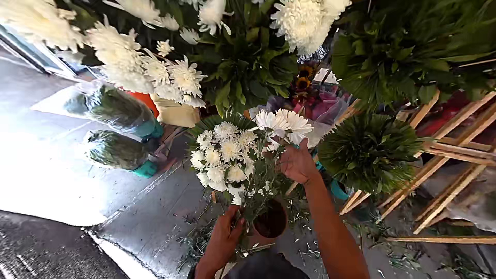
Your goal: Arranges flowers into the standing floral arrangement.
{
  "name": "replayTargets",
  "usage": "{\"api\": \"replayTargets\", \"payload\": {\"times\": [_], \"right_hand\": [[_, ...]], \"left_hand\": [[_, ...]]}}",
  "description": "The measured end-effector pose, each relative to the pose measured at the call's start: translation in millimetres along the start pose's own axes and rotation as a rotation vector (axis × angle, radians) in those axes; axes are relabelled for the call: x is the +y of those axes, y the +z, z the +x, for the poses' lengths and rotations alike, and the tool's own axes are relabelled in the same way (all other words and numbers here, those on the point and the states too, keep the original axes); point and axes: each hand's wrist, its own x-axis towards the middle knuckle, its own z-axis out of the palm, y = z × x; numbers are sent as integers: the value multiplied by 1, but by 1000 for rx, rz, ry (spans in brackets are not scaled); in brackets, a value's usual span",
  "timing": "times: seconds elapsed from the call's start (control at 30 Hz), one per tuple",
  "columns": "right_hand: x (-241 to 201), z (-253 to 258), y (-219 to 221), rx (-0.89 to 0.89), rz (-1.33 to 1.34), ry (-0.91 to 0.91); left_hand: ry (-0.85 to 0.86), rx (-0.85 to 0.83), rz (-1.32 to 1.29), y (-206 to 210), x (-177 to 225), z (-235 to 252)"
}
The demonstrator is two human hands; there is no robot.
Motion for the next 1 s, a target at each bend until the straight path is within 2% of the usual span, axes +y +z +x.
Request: {"api": "replayTargets", "payload": {"times": [0.07, 0.17, 0.23, 0.3, 0.37, 0.43, 0.5, 0.57, 0.63, 0.7, 0.77, 0.93, 1.0], "right_hand": [[30, 2, 34, -7, 23, 6], [49, 16, 103, 164, -100, -57], [53, 27, 124, 127, -114, -89], [56, 36, 131, 24, -95, -106], [62, 41, 136, 15, -88, -171], [67, 43, 140, 113, -79, -226], [68, 44, 144, 286, -42, -268], [63, 48, 144, 437, 5, -338], [51, 53, 144, 517, 26, -428], [34, 60, 153, 494, 17, -515], [22, 69, 175, 396, 23, -517], [46, 90, 244, 141, 96, -297], [62, 96, 260, 62, 58, -233]], "left_hand": [[-34, 105, 98, -16, 2, -12], [-79, 296, 115, -34, 4, -28], [-73, 379, 60, -45, 4, -40], [-71, 407, -16, -55, 5, -51], [-39, 450, -142, -67, -3, -59], [40, 562, -349, -82, -16, -61], [38, 749, -484, -105, -23, -59], [-14, 942, -442, -138, -30, -54], [-83, 1089, -243, -170, -43, -50], [-92, 1098, -102, -194, -53, -45], [-31, 1028, -31, -199, -50, -32], [67, 703, -105, -174, -10, 4], [156, 643, -197, -169, -1, 13]]}}
